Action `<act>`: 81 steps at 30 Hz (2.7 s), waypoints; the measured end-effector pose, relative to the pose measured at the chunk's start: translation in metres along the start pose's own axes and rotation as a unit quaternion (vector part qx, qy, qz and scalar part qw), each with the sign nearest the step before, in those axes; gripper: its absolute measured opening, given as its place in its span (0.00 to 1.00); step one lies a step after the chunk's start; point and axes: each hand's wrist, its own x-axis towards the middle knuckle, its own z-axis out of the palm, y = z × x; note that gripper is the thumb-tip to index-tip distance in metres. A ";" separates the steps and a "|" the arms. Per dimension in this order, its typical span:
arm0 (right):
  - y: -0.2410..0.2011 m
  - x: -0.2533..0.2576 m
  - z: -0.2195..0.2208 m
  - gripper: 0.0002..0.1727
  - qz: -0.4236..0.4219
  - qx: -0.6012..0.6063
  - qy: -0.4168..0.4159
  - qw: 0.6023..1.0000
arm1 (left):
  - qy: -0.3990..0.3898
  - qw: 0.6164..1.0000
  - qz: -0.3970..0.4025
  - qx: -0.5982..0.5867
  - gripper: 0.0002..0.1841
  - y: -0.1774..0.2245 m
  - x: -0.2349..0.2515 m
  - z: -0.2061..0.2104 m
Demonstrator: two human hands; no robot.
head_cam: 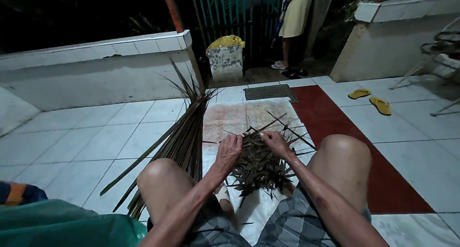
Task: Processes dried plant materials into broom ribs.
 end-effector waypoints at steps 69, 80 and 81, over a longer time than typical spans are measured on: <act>-0.032 -0.030 0.031 0.23 -0.153 0.088 -0.058 0.983 | -0.150 0.917 -0.176 -0.326 0.18 -0.030 0.012 0.001; -0.048 -0.033 0.035 0.24 -0.110 0.045 -0.008 0.993 | -0.082 0.951 -0.147 -0.258 0.14 -0.017 0.007 0.008; -0.050 -0.033 0.035 0.24 -0.106 0.044 -0.006 0.993 | -0.084 0.953 -0.148 -0.251 0.13 -0.016 0.007 0.008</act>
